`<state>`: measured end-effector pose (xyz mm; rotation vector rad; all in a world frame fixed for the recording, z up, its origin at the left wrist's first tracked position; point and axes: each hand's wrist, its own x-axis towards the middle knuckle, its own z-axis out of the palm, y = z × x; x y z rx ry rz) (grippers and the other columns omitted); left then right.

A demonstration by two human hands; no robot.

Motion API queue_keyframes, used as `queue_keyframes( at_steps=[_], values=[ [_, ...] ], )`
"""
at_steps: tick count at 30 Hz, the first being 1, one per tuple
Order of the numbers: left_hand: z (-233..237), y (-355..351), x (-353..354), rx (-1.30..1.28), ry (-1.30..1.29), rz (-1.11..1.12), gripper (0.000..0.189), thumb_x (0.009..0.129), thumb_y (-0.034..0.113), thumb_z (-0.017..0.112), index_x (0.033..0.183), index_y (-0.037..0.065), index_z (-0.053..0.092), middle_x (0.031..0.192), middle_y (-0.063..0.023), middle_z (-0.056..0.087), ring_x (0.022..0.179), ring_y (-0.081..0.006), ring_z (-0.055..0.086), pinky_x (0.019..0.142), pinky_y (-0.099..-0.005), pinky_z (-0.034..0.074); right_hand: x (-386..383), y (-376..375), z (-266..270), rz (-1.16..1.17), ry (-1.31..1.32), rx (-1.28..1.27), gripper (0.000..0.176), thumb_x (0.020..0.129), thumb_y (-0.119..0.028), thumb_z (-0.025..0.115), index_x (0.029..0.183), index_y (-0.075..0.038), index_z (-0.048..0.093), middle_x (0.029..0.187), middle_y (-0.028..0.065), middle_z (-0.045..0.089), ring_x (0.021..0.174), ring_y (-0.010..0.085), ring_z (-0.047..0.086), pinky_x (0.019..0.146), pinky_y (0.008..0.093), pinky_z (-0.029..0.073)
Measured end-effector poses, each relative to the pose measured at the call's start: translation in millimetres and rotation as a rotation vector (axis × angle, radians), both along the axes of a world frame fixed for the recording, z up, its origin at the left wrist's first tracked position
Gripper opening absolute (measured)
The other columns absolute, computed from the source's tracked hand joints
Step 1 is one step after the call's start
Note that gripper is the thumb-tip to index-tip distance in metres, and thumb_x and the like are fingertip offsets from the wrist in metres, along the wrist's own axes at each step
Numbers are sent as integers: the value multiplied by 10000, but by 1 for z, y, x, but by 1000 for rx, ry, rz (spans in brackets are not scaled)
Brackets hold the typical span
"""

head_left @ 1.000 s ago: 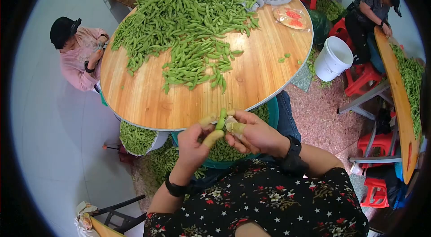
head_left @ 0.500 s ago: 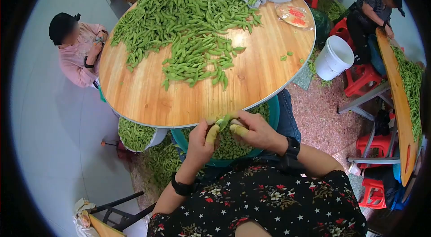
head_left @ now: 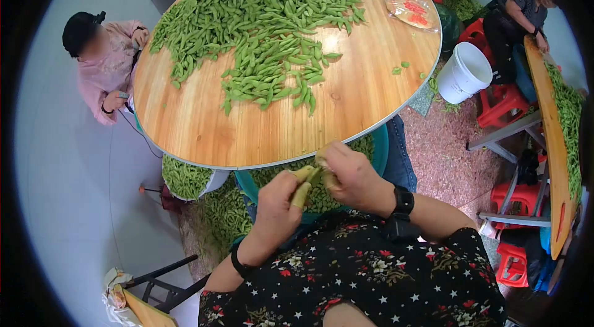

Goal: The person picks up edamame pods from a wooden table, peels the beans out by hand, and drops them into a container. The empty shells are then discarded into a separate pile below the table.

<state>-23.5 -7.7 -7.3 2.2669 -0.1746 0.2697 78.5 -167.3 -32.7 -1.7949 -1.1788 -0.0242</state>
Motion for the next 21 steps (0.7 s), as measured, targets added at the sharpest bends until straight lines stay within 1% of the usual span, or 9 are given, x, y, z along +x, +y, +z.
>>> queue_keyframes(
  at_steps=[2,6,9,11,12,14,15,17,21],
  values=[
    [-6,3,-1,-263,166,197,219,881,-33,573,1100,-42,570,872,-113,641,731,-135,656,648,-267,537,-2,-3,7,-142,28,64,116,826,-25,596,899,10,513,840,170,504,751,376,552,620,419,472],
    [-7,0,1,-282,164,233,233,868,-39,600,1092,-31,534,930,-117,666,780,-134,670,696,-268,549,-5,-3,6,27,86,117,108,842,-38,600,919,11,542,820,173,518,735,373,554,602,396,471],
    [0,0,0,-141,21,117,266,856,-37,622,1095,-17,507,936,-113,671,804,-152,681,706,-278,551,-4,-3,6,99,235,118,136,855,-74,623,951,3,566,805,147,536,714,304,578,589,361,466],
    [2,4,-2,-172,59,15,261,856,-27,629,1089,-18,512,947,-114,675,839,-156,686,712,-281,553,-5,-6,10,165,563,86,174,847,-99,646,976,-9,571,800,106,550,689,207,587,600,328,469],
    [2,5,-3,-171,62,13,261,856,-27,629,1089,-18,512,947,-114,675,839,-156,686,712,-281,553,-7,-6,14,163,566,88,174,847,-99,646,976,-9,571,800,106,550,689,207,587,600,328,469],
    [-1,6,-2,-198,34,-37,296,858,-29,629,1119,-17,489,942,-107,665,833,-156,679,706,-278,551,-9,-4,20,171,1051,87,173,836,-100,655,961,-15,570,797,72,557,681,136,577,622,298,486],
    [-5,6,-3,-198,34,-41,296,858,-29,629,1119,-17,489,942,-107,665,833,-156,679,706,-278,551,-6,-4,13,167,1051,88,173,836,-100,655,961,-15,570,797,72,557,681,136,577,622,298,486],
    [-12,8,-5,-360,104,2,331,866,-15,631,1151,-15,461,933,-94,650,804,-154,670,693,-281,555,0,-5,-7,196,714,13,166,855,-96,635,979,-9,567,805,65,569,680,124,595,614,274,506],
    [-13,20,-10,-249,97,137,349,875,-2,631,1168,-12,442,935,-83,632,778,-144,655,685,-280,555,1,-13,-8,234,660,-6,150,889,-106,599,975,5,547,810,59,572,645,118,599,572,267,510]
  ],
)
